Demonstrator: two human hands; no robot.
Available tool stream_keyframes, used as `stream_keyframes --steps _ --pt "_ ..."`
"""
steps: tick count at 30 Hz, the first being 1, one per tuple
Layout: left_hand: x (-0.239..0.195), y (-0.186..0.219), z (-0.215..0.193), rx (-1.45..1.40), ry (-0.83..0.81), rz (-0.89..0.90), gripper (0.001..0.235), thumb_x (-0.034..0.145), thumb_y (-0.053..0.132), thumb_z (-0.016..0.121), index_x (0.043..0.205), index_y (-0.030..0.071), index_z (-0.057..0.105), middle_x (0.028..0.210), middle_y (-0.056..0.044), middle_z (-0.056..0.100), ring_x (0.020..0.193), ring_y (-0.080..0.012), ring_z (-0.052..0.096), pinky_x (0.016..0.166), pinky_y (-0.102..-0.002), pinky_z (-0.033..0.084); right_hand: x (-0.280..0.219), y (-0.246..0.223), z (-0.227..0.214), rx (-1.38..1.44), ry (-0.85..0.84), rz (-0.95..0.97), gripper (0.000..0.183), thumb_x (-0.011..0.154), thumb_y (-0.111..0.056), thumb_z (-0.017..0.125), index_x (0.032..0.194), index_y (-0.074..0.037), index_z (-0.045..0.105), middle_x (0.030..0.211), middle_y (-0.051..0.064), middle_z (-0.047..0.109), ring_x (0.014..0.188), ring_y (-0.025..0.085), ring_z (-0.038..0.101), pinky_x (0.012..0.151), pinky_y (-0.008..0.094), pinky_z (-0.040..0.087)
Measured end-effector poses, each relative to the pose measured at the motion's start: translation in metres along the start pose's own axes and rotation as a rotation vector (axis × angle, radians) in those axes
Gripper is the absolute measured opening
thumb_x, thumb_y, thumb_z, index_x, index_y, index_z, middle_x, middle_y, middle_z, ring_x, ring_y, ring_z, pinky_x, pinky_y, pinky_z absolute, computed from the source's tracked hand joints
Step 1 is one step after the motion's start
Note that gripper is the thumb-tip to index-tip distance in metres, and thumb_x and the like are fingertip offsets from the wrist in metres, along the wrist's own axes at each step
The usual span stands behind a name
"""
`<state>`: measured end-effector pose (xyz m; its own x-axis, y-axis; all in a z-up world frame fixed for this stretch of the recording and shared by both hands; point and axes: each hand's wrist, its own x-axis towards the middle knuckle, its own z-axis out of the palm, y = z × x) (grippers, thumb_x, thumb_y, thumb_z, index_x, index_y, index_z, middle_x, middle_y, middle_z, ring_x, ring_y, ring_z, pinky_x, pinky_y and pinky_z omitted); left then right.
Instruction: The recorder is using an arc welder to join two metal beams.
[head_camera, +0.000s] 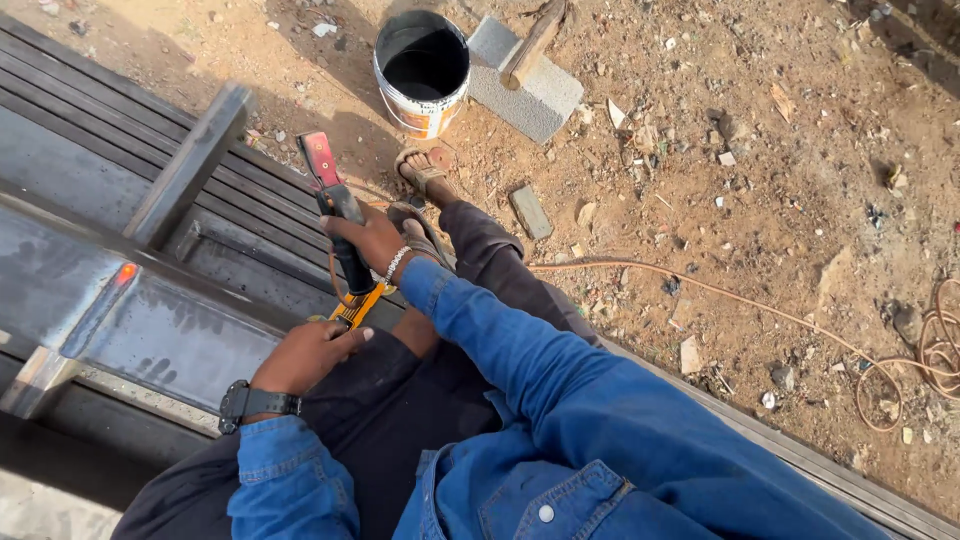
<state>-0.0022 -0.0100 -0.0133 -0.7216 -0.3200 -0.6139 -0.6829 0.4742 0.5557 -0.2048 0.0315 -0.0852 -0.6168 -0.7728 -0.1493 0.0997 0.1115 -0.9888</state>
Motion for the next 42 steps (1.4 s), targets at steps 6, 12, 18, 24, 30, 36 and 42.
stream_keyframes --steps 6,12,18,24,30,36,42 --pt "-0.023 -0.009 0.008 -0.048 0.101 0.109 0.06 0.091 0.058 0.058 0.086 0.002 0.079 0.076 -0.012 0.074 0.075 -0.0268 0.07 0.072 -0.04 0.053 -0.038 0.001 0.019 -0.197 -0.075 -0.215 0.055 0.086 -0.043 0.075 0.119 0.001 0.069 0.093 0.009 0.075 0.081 0.013 0.07 0.076 0.032 0.055" --pt "-0.023 -0.03 0.017 -0.182 0.158 0.035 0.056 0.092 0.055 0.062 0.083 0.003 0.079 0.073 -0.01 0.074 0.072 -0.0222 0.07 0.071 -0.037 0.053 -0.042 0.022 0.025 0.068 -0.08 0.05 0.049 0.084 -0.036 0.08 0.113 0.001 0.066 0.089 0.008 0.07 0.076 0.014 0.068 0.07 0.032 0.056" --pt "-0.016 -0.024 0.009 -0.283 0.248 -0.069 0.05 0.097 0.049 0.062 0.087 0.002 0.077 0.076 -0.009 0.075 0.073 -0.0208 0.072 0.071 -0.037 0.055 -0.007 0.003 -0.027 0.454 0.038 0.032 0.046 0.086 -0.031 0.08 0.112 0.004 0.066 0.091 0.011 0.072 0.078 0.023 0.071 0.073 0.036 0.056" --pt "-0.016 -0.001 0.012 -0.275 0.411 -0.07 0.036 0.094 0.042 0.065 0.103 0.008 0.075 0.085 -0.009 0.076 0.078 -0.0236 0.073 0.073 -0.039 0.055 0.026 -0.084 -0.126 1.058 0.235 -0.241 0.05 0.086 -0.042 0.073 0.117 -0.006 0.057 0.102 0.02 0.069 0.097 0.037 0.071 0.091 0.053 0.059" --pt "0.026 0.032 0.002 -0.153 0.386 -0.028 0.033 0.093 0.039 0.066 0.108 0.01 0.075 0.097 -0.015 0.075 0.09 -0.0351 0.071 0.081 -0.046 0.055 0.118 -0.028 -0.241 1.23 0.259 -0.403 0.064 0.089 -0.047 0.072 0.13 -0.003 0.051 0.114 0.023 0.068 0.11 0.039 0.069 0.104 0.058 0.057" --pt "0.19 -0.026 0.018 0.072 0.204 -0.167 0.035 0.087 0.036 0.064 0.113 0.018 0.077 0.107 -0.019 0.072 0.1 -0.0416 0.067 0.088 -0.054 0.053 0.159 0.091 -0.266 1.031 0.615 -0.046 0.055 0.08 -0.039 0.077 0.124 -0.014 0.054 0.106 0.018 0.07 0.099 0.037 0.07 0.093 0.06 0.057" --pt "0.341 -0.093 0.11 0.024 0.194 -0.257 0.036 0.085 0.024 0.062 0.119 0.014 0.07 0.13 -0.018 0.063 0.121 -0.0409 0.059 0.102 -0.052 0.048 0.164 0.079 -0.281 1.013 0.526 0.264 0.06 0.077 -0.042 0.082 0.121 -0.008 0.059 0.104 0.022 0.071 0.101 0.043 0.07 0.101 0.061 0.058"
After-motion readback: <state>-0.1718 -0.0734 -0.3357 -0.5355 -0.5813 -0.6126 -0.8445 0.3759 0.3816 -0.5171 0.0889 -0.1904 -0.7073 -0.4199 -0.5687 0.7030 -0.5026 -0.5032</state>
